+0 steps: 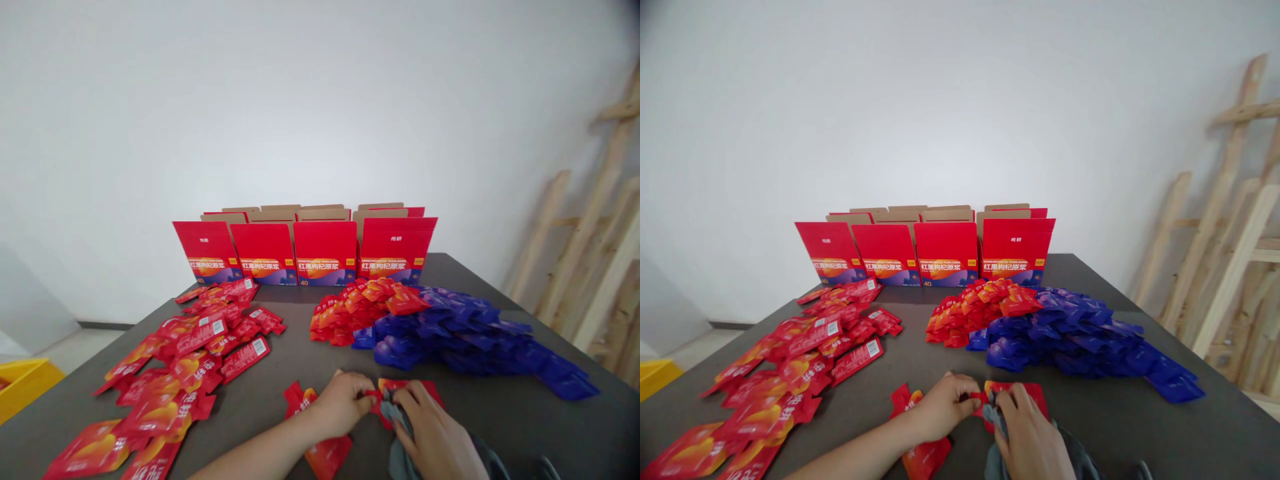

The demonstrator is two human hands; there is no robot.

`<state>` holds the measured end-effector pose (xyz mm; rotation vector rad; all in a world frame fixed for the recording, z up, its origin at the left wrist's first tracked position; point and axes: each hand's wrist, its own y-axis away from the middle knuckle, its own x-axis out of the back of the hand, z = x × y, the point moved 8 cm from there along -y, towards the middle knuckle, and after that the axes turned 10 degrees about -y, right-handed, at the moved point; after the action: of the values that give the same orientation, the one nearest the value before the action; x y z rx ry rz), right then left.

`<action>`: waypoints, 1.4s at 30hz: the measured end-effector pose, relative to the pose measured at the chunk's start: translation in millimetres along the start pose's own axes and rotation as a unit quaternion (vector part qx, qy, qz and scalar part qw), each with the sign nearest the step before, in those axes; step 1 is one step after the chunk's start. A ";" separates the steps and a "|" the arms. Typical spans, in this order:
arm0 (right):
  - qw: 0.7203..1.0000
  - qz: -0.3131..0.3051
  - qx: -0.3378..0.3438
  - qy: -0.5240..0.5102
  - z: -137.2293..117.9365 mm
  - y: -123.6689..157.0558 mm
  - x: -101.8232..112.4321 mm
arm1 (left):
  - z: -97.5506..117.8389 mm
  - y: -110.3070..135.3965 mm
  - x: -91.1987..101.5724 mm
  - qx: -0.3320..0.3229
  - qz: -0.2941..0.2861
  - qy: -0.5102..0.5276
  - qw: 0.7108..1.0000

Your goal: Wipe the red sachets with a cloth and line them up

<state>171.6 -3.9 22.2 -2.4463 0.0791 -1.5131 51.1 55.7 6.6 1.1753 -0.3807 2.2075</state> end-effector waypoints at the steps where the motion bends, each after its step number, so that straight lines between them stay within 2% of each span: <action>1: 1.000 0.002 -0.006 0.007 0.8 -0.6 -3.0 | 0.1 -0.2 -0.3 -0.002 -0.008 -0.003 1.000; 3: 0.999 0.021 -0.030 0.026 20.1 0.9 0.3 | -0.1 -0.7 0.3 -0.004 -0.016 -0.007 1.000; 7: 0.992 0.059 -0.085 0.069 85.5 9.8 28.4 | -1.8 -1.2 0.6 -0.001 -0.019 0.006 1.000; 9: 0.990 0.066 -0.098 0.073 100.5 12.1 39.6 | -2.9 -1.3 0.4 -0.002 -0.012 0.017 1.000; 11: 0.992 0.067 -0.090 0.052 92.9 11.3 41.1 | -3.3 -1.3 -0.6 -0.006 -0.004 0.024 1.000; 15: 0.998 0.023 -0.044 -0.026 47.8 5.5 20.6 | -2.3 -1.7 -2.5 -0.020 -0.002 0.034 0.999; 17: 0.998 0.024 -0.046 -0.031 42.1 3.5 20.9 | 0.7 -1.5 4.4 -0.042 0.021 0.031 0.998; 19: 0.996 0.061 -0.072 -0.006 55.2 3.4 38.3 | 8.2 0.4 19.6 -0.088 0.075 -0.016 0.993; 21: 0.989 0.111 -0.096 0.030 73.9 5.0 66.1 | 19.2 5.1 36.1 -0.147 0.138 -0.101 0.974; 22: 0.984 0.135 -0.103 0.045 80.5 5.7 79.8 | 24.9 7.6 40.9 -0.176 0.155 -0.145 0.961; 24: 0.980 0.161 -0.106 0.057 81.9 4.8 96.9 | 34.7 11.0 40.3 -0.230 0.146 -0.216 0.938; 25: 0.981 0.159 -0.098 0.050 75.6 2.5 97.5 | 38.3 11.9 36.1 -0.253 0.126 -0.242 0.928; 27: 0.990 0.127 -0.060 0.021 49.8 -4.9 81.6 | 43.2 13.3 23.8 -0.289 0.076 -0.288 0.910; 30: 0.999 0.046 0.017 0.000 1.6 -14.0 34.2 | 45.6 15.3 8.7 -0.318 0.031 -0.337 0.886; 32: 0.999 0.006 0.025 0.028 -12.1 -15.9 7.3 | 44.3 15.9 4.2 -0.322 0.021 -0.353 0.878; 35: 0.998 -0.006 -0.002 0.066 1.5 -13.8 -4.4 | 40.7 15.7 3.7 -0.315 0.017 -0.353 0.881; 42: 0.992 0.049 -0.067 0.089 87.8 3.0 33.0 | 40.6 14.7 12.4 -0.302 0.017 -0.285 0.910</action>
<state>264.6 4.1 13.1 -2.3607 0.3420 -1.7303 63.0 28.4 40.2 1.4146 -1.2295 1.5333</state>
